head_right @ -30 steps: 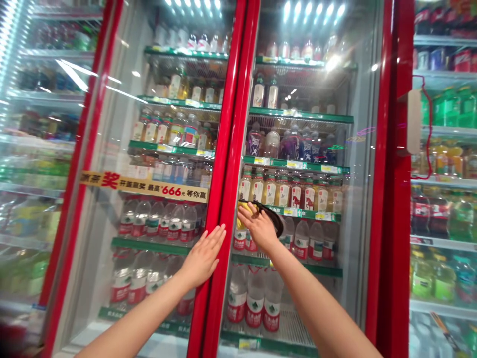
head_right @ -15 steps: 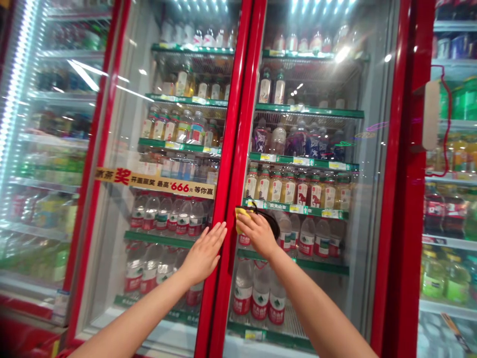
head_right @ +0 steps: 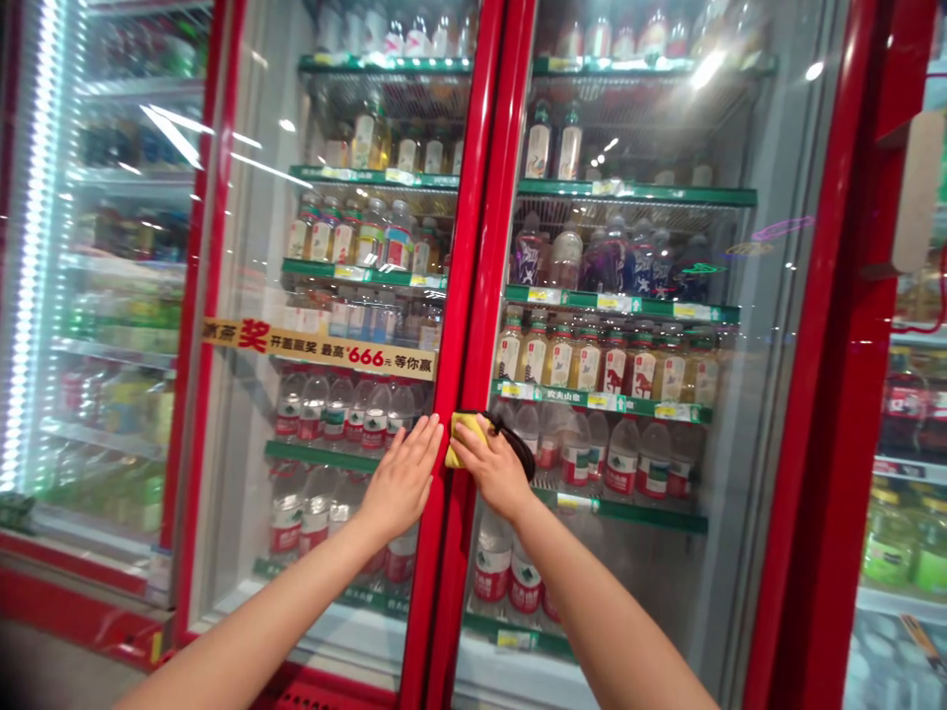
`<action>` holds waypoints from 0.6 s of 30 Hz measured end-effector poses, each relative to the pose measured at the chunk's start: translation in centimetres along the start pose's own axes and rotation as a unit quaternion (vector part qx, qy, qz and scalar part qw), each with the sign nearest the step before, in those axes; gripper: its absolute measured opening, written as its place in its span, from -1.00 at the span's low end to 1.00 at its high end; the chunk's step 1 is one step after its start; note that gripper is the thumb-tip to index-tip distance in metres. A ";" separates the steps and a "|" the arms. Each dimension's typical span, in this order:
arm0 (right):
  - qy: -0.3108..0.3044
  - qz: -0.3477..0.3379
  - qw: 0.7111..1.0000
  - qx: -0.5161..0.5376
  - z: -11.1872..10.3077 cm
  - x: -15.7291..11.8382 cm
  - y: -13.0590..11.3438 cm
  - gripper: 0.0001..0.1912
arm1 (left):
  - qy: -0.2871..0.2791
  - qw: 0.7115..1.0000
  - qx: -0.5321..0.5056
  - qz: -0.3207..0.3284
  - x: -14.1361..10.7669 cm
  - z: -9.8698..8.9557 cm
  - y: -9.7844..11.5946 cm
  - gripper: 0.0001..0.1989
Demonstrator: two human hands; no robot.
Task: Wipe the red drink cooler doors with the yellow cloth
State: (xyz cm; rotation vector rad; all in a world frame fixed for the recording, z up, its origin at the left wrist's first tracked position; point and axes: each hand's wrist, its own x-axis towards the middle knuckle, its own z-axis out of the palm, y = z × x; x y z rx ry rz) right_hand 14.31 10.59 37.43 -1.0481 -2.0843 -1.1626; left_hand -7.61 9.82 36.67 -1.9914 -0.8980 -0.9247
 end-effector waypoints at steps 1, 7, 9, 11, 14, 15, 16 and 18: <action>-0.012 -0.009 1.000 -0.004 0.1 -1.0 -0.4 -0.49 | 0.003 1.000 0.001 0.000 -0.2 -0.1 -0.1 -0.14; -0.042 -0.024 0.998 -0.044 -4.7 3.9 2.0 -0.53 | 0.030 1.000 0.003 0.000 0.3 -1.2 -1.1 -0.13; -0.027 0.024 0.997 -0.067 -7.1 8.0 3.6 -0.52 | 0.033 0.999 -0.002 0.000 1.0 -1.5 -1.2 -0.11; -0.010 0.075 0.994 -0.078 -8.5 11.0 4.6 -0.48 | 0.035 0.999 -0.010 0.008 1.7 -1.6 -1.1 -0.10; 0.006 0.168 0.982 -0.090 -7.8 10.8 4.5 -0.38 | 0.042 0.999 -0.023 0.018 2.4 -1.8 -0.6 -0.10; 0.002 0.189 0.977 -0.097 -7.0 9.5 4.1 -0.35 | 0.045 0.998 -0.028 0.020 2.5 -1.8 -0.5 -0.10; -0.005 0.204 0.973 -0.104 -6.1 8.0 3.5 -0.34 | 0.047 0.998 -0.033 0.022 2.6 -1.8 -0.4 -0.11; -0.037 0.161 0.980 -0.114 -4.6 4.9 2.7 -0.34 | 0.046 0.998 -0.043 0.029 2.9 -1.7 -0.2 -0.12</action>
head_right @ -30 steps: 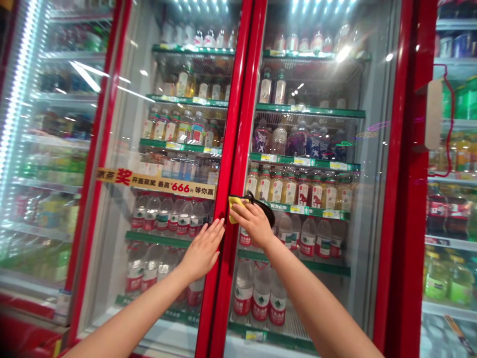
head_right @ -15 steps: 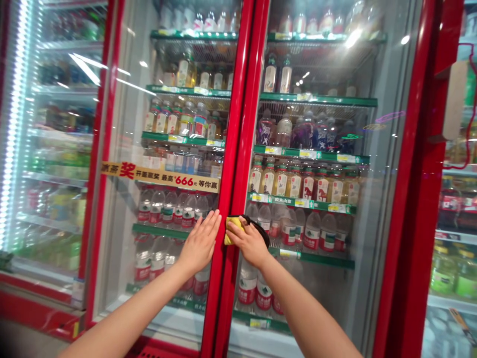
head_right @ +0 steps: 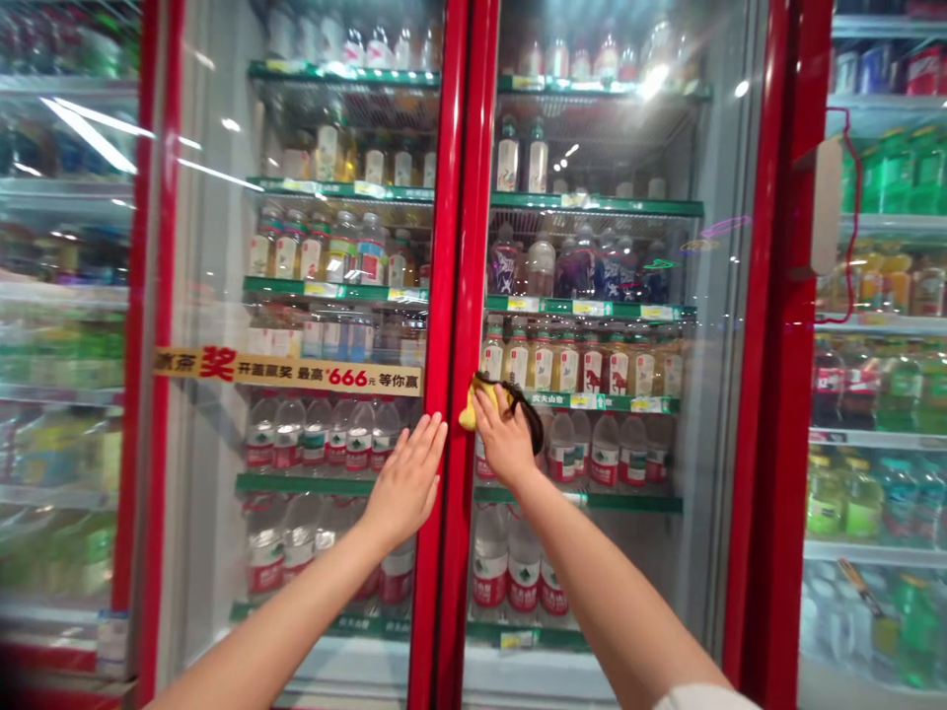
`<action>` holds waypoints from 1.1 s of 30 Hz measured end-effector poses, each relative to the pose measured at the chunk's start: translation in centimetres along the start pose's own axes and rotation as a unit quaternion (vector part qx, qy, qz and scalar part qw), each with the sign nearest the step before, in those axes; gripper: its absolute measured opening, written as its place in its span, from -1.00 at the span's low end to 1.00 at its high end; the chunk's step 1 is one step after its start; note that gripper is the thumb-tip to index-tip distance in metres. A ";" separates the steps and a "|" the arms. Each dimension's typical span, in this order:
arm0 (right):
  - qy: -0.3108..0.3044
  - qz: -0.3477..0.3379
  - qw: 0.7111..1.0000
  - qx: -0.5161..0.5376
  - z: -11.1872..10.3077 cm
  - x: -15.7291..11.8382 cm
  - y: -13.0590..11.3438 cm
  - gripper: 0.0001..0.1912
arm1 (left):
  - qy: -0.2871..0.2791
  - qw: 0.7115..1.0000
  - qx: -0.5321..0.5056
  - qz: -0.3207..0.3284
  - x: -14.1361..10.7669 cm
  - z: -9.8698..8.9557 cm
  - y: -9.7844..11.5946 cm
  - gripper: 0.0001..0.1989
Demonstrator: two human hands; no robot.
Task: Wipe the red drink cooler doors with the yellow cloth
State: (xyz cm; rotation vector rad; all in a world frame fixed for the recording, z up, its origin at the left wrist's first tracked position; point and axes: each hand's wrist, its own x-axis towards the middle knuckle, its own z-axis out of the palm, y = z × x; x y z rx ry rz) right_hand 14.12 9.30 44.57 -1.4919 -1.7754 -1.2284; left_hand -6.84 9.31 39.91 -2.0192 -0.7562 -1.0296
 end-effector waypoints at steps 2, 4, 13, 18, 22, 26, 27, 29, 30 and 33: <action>-0.013 -0.063 0.998 -0.002 0.5 -1.4 0.3 -0.37 | -0.004 1.000 -0.011 0.009 0.6 0.2 0.2 -0.12; -0.019 -0.100 0.995 0.000 -0.2 -0.3 1.1 -0.40 | -0.005 1.000 -0.021 0.014 1.5 0.6 0.5 -0.12; 0.000 0.085 0.996 -0.024 -2.1 2.1 1.4 -0.33 | 0.005 0.998 -0.059 -0.004 5.7 3.0 1.8 -0.13; -0.030 -0.036 0.999 -0.025 -2.7 2.9 2.7 -0.32 | 0.036 0.998 -0.059 -0.007 6.3 4.5 1.6 -0.10; 0.002 0.059 0.997 -0.041 -4.0 5.5 4.1 -0.32 | 0.052 0.997 -0.052 -0.005 6.3 5.2 1.4 -0.10; 0.005 0.063 0.997 -0.043 -3.1 3.4 3.5 -0.31 | 0.047 0.997 -0.062 0.004 6.2 5.2 1.1 -0.05; -0.002 0.026 0.999 -0.036 -2.9 3.0 3.4 -0.32 | 0.044 0.997 -0.060 0.005 6.2 5.2 1.1 -0.05; -0.011 -0.050 0.998 -0.021 -2.9 3.4 3.7 -0.35 | 0.038 0.998 -0.050 0.005 6.1 5.1 1.0 -0.05; -0.010 -0.071 0.997 -0.016 -3.2 4.1 4.0 -0.37 | 0.035 0.998 -0.042 0.003 6.1 5.0 1.0 -0.06; 0.012 -0.035 0.999 -0.008 -4.5 7.2 5.4 -0.36 | 0.028 1.000 -0.014 0.002 6.0 4.3 0.8 -0.11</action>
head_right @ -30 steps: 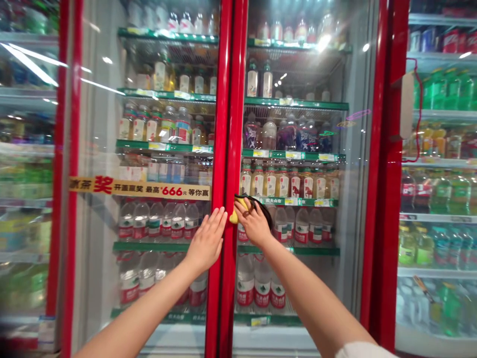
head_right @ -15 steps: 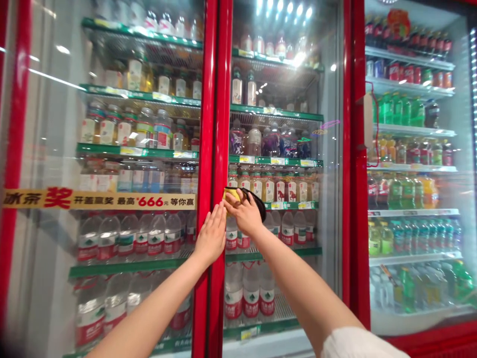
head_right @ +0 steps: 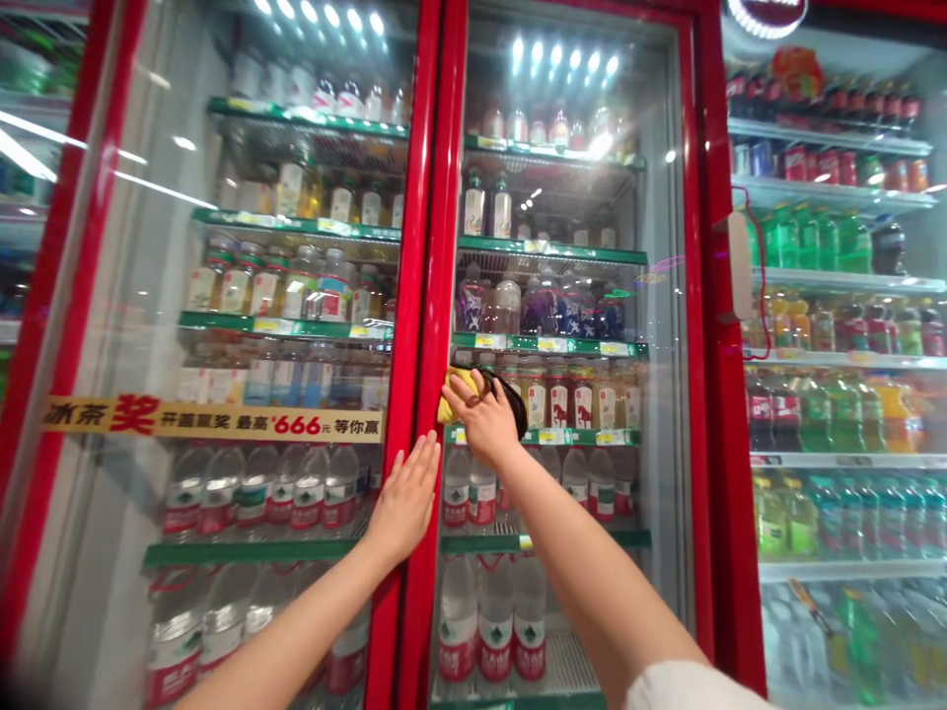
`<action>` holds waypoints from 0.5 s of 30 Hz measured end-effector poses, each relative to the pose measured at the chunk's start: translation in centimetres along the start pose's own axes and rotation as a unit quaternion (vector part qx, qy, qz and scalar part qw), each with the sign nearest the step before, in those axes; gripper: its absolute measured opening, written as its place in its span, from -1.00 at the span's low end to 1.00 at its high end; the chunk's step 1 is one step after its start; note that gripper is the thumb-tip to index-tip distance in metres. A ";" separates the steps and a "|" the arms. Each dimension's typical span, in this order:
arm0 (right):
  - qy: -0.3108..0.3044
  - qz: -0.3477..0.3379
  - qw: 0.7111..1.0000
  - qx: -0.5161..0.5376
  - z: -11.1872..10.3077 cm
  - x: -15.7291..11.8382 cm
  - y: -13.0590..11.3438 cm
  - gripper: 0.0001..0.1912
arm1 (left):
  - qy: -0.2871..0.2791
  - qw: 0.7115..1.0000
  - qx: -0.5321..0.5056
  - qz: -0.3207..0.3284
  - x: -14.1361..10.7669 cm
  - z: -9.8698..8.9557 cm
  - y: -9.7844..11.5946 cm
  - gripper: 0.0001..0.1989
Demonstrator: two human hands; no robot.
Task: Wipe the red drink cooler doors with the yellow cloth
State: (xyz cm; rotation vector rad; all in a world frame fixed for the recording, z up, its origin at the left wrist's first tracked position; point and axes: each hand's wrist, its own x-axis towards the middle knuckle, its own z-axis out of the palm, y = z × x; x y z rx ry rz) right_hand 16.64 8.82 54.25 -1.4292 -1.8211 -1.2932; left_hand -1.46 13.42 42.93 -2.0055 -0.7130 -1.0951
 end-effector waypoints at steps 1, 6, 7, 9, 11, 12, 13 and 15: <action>0.007 0.023 1.000 0.002 -0.2 0.6 0.4 -0.35 | -0.002 1.000 0.008 0.001 0.0 -0.3 -0.1 -0.13; 0.030 0.069 0.997 0.004 1.4 -3.5 -0.2 -0.35 | -0.001 0.999 0.031 -0.012 1.0 -2.2 0.0 -0.17; 0.026 0.041 0.999 0.006 2.0 -4.9 -0.5 -0.36 | -0.001 0.999 0.036 -0.011 1.5 -2.6 0.2 -0.17; 0.011 -0.042 0.999 0.016 2.5 -6.6 -0.2 -0.37 | -0.003 0.999 0.043 0.005 2.7 -3.4 0.5 -0.16; 0.000 -0.108 0.994 0.024 1.8 -6.1 1.5 -0.39 | -0.006 0.998 0.049 0.027 4.2 -4.0 1.0 -0.17; 0.003 -0.113 0.993 0.024 1.1 -5.2 2.9 -0.41 | -0.010 0.998 0.051 0.035 4.9 -4.3 1.2 -0.17; 0.011 -0.105 0.994 0.022 0.2 -4.1 4.4 -0.43 | -0.014 0.998 0.051 0.038 5.7 -4.5 1.5 -0.18; 0.047 -0.026 0.998 0.012 -1.5 -2.3 7.5 -0.45 | -0.023 0.998 0.051 0.033 6.8 -4.6 2.0 -0.19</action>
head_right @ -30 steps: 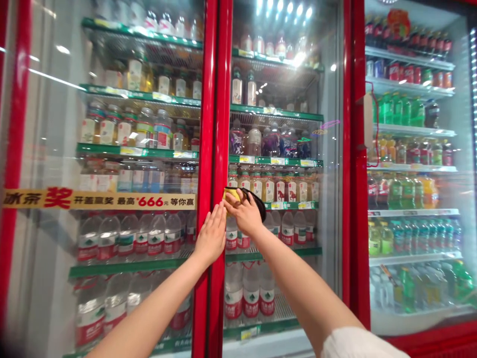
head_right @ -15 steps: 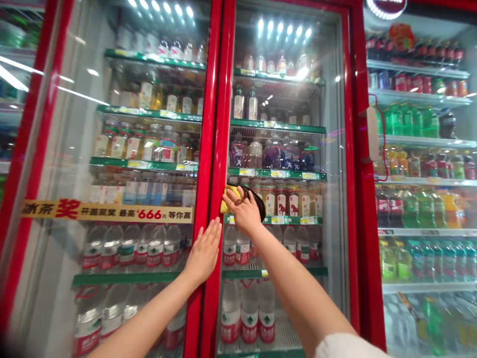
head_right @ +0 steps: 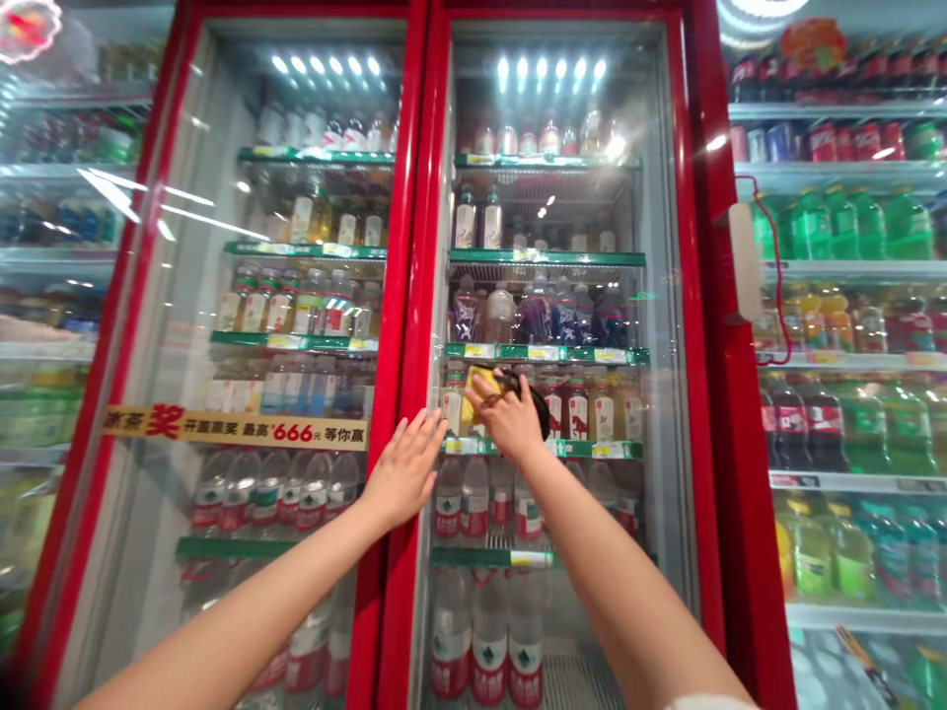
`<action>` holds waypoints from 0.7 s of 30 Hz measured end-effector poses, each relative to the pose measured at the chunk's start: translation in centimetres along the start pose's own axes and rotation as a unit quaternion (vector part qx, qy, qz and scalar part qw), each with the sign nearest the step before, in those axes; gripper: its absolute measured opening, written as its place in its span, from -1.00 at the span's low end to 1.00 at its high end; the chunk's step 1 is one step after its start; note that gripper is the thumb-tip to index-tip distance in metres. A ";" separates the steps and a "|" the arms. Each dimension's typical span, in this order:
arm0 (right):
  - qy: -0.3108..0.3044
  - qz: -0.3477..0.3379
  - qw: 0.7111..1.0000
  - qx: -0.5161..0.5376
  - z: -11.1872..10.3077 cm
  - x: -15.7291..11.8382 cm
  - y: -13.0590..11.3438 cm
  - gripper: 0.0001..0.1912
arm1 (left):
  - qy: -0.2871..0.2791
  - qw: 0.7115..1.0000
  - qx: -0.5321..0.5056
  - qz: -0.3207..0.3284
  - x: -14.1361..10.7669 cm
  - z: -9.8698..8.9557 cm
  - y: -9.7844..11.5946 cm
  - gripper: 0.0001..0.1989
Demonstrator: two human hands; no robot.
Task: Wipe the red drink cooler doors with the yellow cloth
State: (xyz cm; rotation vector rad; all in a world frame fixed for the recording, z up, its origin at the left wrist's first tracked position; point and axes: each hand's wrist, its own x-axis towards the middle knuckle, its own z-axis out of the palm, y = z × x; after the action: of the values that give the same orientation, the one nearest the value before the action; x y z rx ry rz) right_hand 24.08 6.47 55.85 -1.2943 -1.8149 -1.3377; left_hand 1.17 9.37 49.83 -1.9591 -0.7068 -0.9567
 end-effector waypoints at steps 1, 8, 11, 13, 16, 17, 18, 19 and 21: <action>0.017 0.037 0.999 -0.005 -0.6 0.3 1.2 -0.45 | -0.003 1.000 -0.001 -0.005 0.3 0.1 0.2 -0.18; 0.031 0.024 0.999 0.014 2.8 -7.9 -1.4 -0.52 | -0.007 1.000 -0.006 -0.022 0.0 1.5 1.9 -0.16; 0.025 -0.083 0.995 0.044 3.8 -8.1 -2.3 -0.53 | -0.008 1.000 -0.007 -0.003 0.6 1.8 2.7 -0.15; 0.032 -0.064 0.996 0.043 3.3 -6.3 -1.2 -0.51 | -0.009 1.000 -0.009 0.000 1.5 1.9 3.3 -0.15; 0.072 0.038 0.996 0.024 2.4 -4.8 1.3 -0.48 | -0.017 1.000 -0.018 -0.002 2.6 2.3 4.2 -0.16; 0.087 0.075 0.993 0.017 2.4 -5.3 1.8 -0.48 | -0.019 1.000 -0.022 -0.002 2.7 2.4 4.4 -0.16; 0.101 0.111 0.989 0.010 2.7 -6.4 2.1 -0.48 | -0.020 0.999 -0.026 -0.002 2.7 2.6 4.6 -0.16; 0.109 0.143 0.984 0.003 3.2 -8.0 2.0 -0.48 | -0.020 0.999 -0.029 -0.004 2.6 2.9 4.7 -0.15; 0.116 0.166 0.979 -0.011 4.5 -11.4 1.3 -0.49 | -0.019 0.999 -0.035 -0.006 2.2 3.3 5.0 -0.14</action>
State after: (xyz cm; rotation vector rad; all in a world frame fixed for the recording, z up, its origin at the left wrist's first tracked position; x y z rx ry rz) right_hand 30.30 6.32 45.22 -1.3217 -1.3617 -1.2664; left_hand 7.28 9.94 48.27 -2.0416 -0.7158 -0.9660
